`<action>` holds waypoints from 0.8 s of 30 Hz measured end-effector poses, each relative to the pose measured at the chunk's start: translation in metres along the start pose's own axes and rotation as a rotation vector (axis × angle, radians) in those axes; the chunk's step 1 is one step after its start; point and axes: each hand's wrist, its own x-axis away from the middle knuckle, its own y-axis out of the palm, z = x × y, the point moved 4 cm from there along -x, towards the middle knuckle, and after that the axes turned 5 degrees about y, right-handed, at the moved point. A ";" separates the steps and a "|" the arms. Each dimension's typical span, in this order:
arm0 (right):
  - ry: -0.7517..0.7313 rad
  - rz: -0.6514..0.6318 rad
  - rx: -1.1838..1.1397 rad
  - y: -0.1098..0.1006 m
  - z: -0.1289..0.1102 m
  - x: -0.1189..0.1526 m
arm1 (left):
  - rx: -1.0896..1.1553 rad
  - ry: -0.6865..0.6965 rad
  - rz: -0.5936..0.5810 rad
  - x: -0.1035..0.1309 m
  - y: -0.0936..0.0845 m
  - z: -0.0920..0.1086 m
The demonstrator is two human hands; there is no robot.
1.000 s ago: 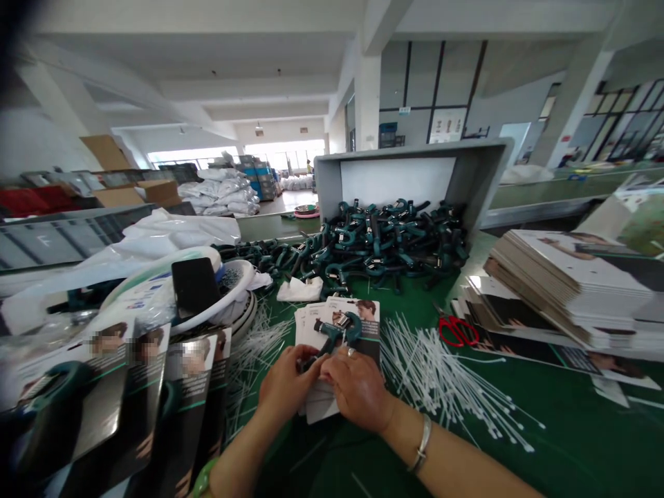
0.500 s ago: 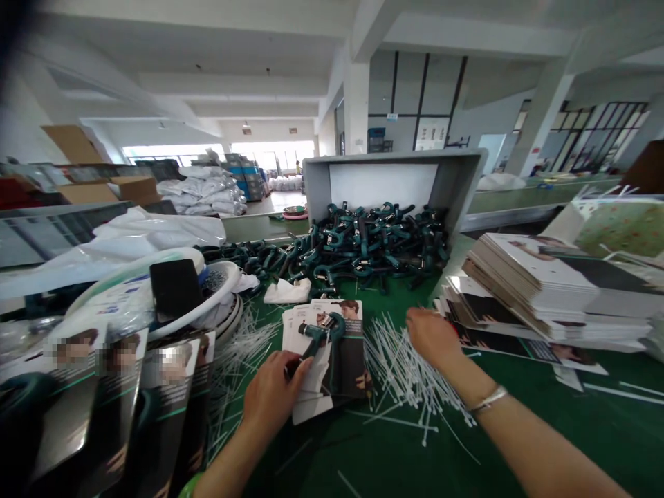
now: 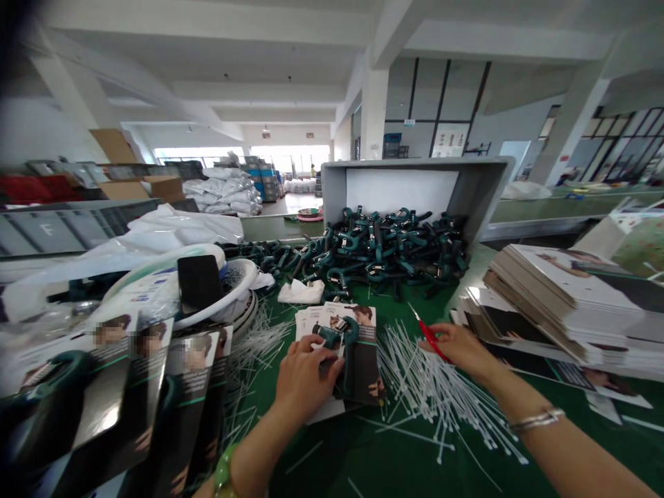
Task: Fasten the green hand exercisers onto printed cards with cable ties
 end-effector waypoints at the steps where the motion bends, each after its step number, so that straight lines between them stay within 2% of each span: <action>1: -0.054 -0.056 0.018 0.009 -0.011 0.012 | 0.017 -0.024 -0.001 -0.003 0.003 0.000; 2: -0.153 -0.084 0.118 0.018 -0.024 0.024 | 0.047 -0.051 0.001 -0.005 0.005 0.000; 3: -0.276 -0.061 0.246 0.026 -0.038 0.035 | 0.091 -0.076 0.006 -0.007 0.008 -0.002; 5: -0.506 0.103 0.514 0.038 -0.064 0.053 | 0.202 -0.108 0.014 -0.009 0.011 -0.008; 7: -0.623 0.233 0.759 0.048 -0.081 0.062 | 0.311 -0.106 0.023 -0.009 0.013 -0.014; 9: -0.669 0.299 0.931 0.055 -0.092 0.062 | 0.392 -0.087 0.026 -0.009 0.015 -0.020; 12: -0.705 0.365 1.044 0.061 -0.098 0.058 | 0.464 -0.071 0.033 -0.009 0.017 -0.024; 18: -0.692 0.406 1.142 0.071 -0.091 0.058 | 0.574 -0.106 0.035 -0.011 0.017 -0.025; 24: -0.681 0.431 1.116 0.075 -0.098 0.059 | 0.538 -0.090 0.034 -0.009 0.015 -0.020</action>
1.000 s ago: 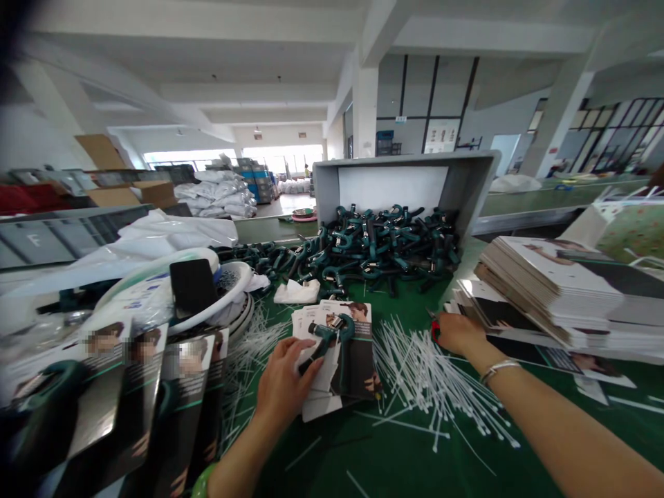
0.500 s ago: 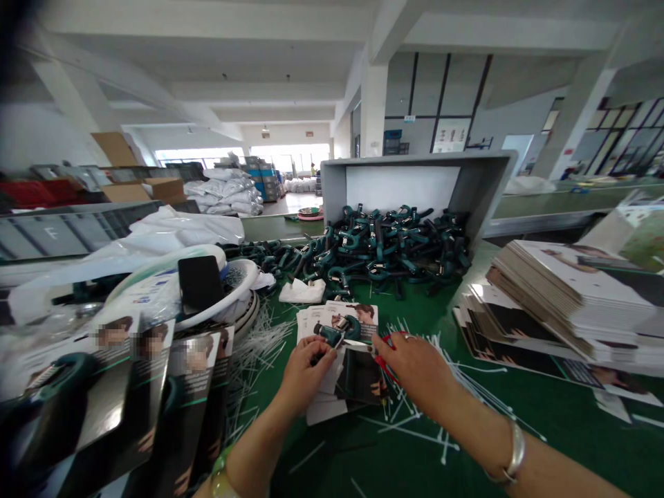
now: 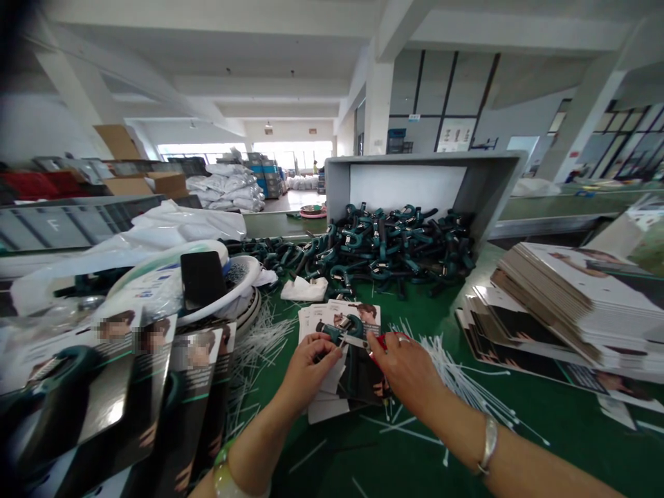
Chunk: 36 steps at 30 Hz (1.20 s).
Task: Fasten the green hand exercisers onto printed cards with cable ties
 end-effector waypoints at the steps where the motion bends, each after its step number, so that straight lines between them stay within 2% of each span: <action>1: -0.005 0.009 -0.012 -0.001 -0.001 -0.002 | -0.011 0.006 -0.001 0.000 0.000 0.001; 7: -0.090 0.109 -0.118 0.001 0.000 -0.010 | -0.063 0.030 -0.020 0.001 0.001 0.002; 11: -0.196 0.102 -0.129 0.008 0.004 -0.015 | -0.029 0.037 0.011 0.002 0.002 0.001; 16: -0.235 -0.069 -0.194 0.009 0.008 -0.016 | 0.037 -0.020 0.101 0.000 0.000 -0.005; 21: -0.164 -0.328 -0.506 -0.009 0.023 -0.024 | -0.069 -0.156 0.251 -0.007 -0.032 -0.019; 22: -0.176 -0.412 -0.585 -0.014 0.025 -0.026 | -0.121 -0.169 0.217 -0.008 -0.038 -0.019; 25: -0.249 -0.635 -0.728 -0.031 0.024 -0.035 | -0.254 -0.176 -0.030 -0.008 -0.044 -0.016; 27: -0.277 -0.684 -0.728 -0.040 0.019 -0.043 | -0.310 -0.183 -0.144 -0.005 -0.043 -0.013; 31: -0.300 -0.699 -0.667 -0.046 0.008 -0.059 | -0.320 -0.196 -0.193 -0.002 -0.039 -0.010; 36: -0.330 -0.788 -0.670 -0.048 0.002 -0.074 | -0.265 -0.164 -0.202 -0.004 -0.037 -0.017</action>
